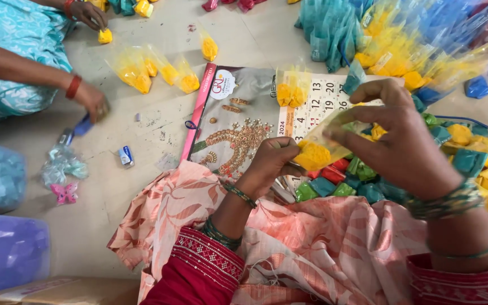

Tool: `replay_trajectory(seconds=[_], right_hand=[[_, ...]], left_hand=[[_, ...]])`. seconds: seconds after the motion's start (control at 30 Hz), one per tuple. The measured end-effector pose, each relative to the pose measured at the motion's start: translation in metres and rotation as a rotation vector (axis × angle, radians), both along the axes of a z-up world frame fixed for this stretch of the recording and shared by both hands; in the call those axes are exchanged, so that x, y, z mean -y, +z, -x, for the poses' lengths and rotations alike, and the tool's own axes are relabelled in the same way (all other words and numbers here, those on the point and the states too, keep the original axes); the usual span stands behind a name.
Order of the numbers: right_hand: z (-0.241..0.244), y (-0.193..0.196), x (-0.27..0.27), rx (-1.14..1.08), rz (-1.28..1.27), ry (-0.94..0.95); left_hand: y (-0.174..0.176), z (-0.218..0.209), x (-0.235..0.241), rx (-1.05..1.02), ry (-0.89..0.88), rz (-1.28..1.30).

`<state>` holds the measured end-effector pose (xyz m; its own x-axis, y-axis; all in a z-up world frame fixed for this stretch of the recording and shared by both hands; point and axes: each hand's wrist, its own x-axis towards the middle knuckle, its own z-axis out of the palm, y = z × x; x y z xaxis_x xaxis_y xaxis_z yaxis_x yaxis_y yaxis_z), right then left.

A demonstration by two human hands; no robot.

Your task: The person packages small yellow and green items into plastic bags and seals them.

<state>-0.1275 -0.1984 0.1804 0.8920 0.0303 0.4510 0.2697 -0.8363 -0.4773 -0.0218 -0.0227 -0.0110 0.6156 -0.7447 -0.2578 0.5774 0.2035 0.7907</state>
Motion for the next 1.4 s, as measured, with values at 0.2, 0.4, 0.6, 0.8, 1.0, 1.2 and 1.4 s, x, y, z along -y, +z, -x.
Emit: replay_trajectory(seconds=[0.2,0.4,0.6,0.8,1.0,1.2,1.4], right_hand=[[0.008,-0.007,0.012,-0.286,-0.187,-0.021],[0.011,-0.014,0.009,-0.172,-0.309,-0.076],[0.011,-0.01,0.016,-0.026,-0.301,-0.095],[0.01,-0.016,0.017,0.018,-0.286,-0.077],[0.011,-0.012,0.016,0.047,-0.272,-0.117],[0.019,0.005,0.005,0.078,-0.2,-0.145],[0.019,0.02,0.014,-0.274,-0.539,-0.13]], left_hand=[[0.002,0.0,-0.005,-0.055,-0.119,0.099],[0.006,0.0,-0.008,-0.152,-0.143,0.266],[0.047,0.006,-0.011,-0.113,-0.187,0.34],[0.035,0.012,-0.001,0.102,-0.058,0.165],[0.009,0.009,0.006,0.243,0.038,0.09],[0.015,0.016,0.011,0.229,0.003,0.099],[0.039,0.028,0.007,-0.169,-0.098,0.401]])
